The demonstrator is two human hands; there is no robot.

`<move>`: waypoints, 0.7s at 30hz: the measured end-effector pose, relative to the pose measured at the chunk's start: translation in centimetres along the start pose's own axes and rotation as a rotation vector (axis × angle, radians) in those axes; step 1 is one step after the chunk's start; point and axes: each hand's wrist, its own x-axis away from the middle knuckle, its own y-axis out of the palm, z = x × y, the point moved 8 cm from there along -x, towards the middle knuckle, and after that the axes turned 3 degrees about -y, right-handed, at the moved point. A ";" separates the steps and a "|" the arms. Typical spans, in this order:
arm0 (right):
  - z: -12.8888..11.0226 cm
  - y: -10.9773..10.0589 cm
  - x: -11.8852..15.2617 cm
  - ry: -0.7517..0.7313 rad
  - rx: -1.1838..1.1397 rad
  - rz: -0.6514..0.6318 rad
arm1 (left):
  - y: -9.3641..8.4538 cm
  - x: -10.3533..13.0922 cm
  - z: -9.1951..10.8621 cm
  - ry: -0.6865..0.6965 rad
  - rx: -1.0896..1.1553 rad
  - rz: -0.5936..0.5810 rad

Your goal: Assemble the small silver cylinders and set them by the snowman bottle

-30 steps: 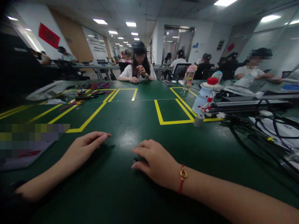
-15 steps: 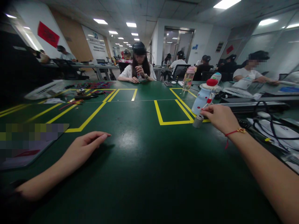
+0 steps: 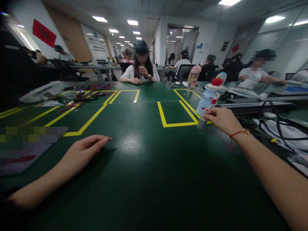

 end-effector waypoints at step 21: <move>1.9 0.8 -0.6 0.065 -0.115 -0.047 | -0.1 0.2 0.1 0.011 -0.006 -0.010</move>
